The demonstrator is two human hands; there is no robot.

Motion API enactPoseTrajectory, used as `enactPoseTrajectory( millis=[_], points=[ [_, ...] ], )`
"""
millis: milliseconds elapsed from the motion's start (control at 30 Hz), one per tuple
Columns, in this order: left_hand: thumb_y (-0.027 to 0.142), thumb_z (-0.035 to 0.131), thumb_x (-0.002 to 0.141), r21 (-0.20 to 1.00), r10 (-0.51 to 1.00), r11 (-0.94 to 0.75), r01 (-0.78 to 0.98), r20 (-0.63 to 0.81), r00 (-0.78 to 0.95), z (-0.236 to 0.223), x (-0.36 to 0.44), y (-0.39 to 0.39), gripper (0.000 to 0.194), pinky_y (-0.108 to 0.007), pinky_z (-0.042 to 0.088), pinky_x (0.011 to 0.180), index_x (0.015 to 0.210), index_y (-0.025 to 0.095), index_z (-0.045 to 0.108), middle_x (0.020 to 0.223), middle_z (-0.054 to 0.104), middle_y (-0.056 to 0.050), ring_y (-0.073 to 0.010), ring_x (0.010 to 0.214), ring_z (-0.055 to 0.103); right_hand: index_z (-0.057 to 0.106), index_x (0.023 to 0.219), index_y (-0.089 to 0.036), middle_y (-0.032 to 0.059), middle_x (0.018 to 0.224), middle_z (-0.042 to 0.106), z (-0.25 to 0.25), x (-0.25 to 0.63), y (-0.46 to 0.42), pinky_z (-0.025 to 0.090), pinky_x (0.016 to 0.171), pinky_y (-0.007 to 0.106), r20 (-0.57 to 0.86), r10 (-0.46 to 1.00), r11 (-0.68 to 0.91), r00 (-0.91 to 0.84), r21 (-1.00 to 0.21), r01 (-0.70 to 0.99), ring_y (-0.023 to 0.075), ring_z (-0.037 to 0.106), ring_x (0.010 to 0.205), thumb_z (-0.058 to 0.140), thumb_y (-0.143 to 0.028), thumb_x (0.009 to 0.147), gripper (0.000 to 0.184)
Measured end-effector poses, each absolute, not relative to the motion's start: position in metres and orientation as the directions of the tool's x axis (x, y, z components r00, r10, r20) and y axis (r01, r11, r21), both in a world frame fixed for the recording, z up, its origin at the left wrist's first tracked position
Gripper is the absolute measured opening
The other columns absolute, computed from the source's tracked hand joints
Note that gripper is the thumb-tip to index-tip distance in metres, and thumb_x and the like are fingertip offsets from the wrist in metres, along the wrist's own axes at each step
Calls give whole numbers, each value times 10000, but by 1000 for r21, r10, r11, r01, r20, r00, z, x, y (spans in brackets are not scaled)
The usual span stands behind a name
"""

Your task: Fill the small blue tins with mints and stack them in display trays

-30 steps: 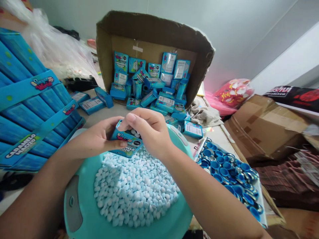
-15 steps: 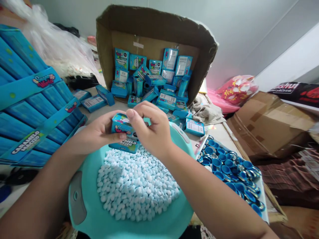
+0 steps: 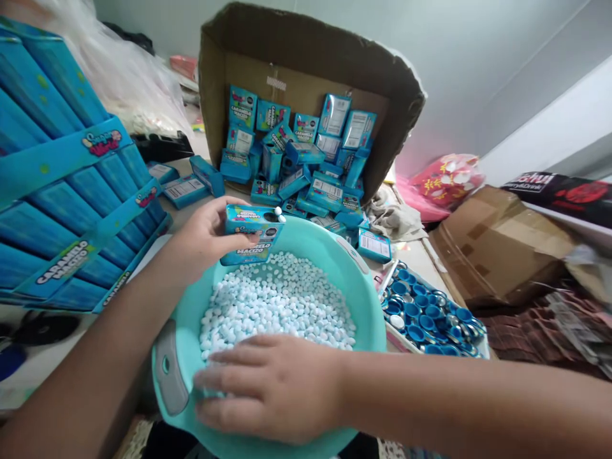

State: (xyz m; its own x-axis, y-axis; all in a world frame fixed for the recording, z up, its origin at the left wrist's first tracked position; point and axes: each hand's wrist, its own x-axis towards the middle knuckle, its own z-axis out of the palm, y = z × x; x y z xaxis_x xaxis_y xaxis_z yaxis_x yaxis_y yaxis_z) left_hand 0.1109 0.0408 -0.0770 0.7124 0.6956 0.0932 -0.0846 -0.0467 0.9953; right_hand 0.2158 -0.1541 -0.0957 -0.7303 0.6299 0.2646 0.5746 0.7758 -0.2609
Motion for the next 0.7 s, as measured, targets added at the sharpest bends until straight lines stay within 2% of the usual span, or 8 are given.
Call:
enactPoseTrajectory(
  millis=[67,167,333,400,500,567,633,700],
  points=[
    [234,822,678,996,706,-25,-83,77,704,-77,110,41,462,-303,540,801,1080,191,597,960,717,-16,-207,929,690,441,1476,-207,111,1565,457,-106,216,-154,415,1132,450,123,635,770,-763,-189,610,260,404,1445,397,-251,1053,428],
    [244,823,679,997,704,-22,-77,70,706,-79,110,42,468,-315,545,818,1083,195,593,981,721,-20,-221,960,697,298,1567,-187,112,1647,315,-120,221,-146,378,1165,493,-11,686,715,-728,-174,677,258,335,1493,321,-244,1058,512],
    [264,813,699,995,702,-42,-87,92,706,-83,110,43,479,-338,561,823,1114,206,582,990,718,-26,-234,968,701,348,1553,-171,128,1604,396,-140,241,-118,307,1204,549,-94,786,608,-611,-65,791,299,328,1497,355,-180,1022,531],
    [265,819,688,994,726,-26,-107,93,681,-82,111,44,491,-335,566,824,1112,204,579,982,719,-24,-231,963,703,414,1519,-186,122,1583,433,-141,255,-105,303,1204,552,-95,797,591,-596,-79,803,304,337,1491,402,-173,998,521],
    [263,832,667,990,776,-17,-141,103,623,-79,112,43,511,-325,568,824,1100,193,571,959,720,-24,-226,952,705,554,1409,-216,115,1516,512,-133,277,-92,350,1169,547,7,895,440,-445,-170,882,302,417,1435,417,-223,1005,426],
    [248,830,662,987,799,-24,-157,113,591,-78,113,43,512,-321,567,833,1098,188,568,967,722,-31,-226,964,704,602,1348,-212,136,1436,564,-128,288,-89,396,1132,533,94,987,157,-134,-317,935,303,493,1357,407,-319,1022,394],
    [235,822,668,984,807,-17,-176,117,578,-79,114,43,501,-323,568,837,1096,188,566,978,724,-36,-229,975,704,608,1330,-195,152,1373,593,-127,291,-90,405,1124,519,57,980,-137,188,-488,862,305,533,1303,406,-422,1016,437],
    [238,816,685,982,803,-8,-191,120,584,-81,114,43,485,-331,572,838,1099,197,566,986,725,-37,-230,977,705,598,1341,-183,158,1374,597,-132,286,-92,376,1147,526,-48,942,-297,331,-574,763,317,526,1312,422,-497,993,500]
  ],
)
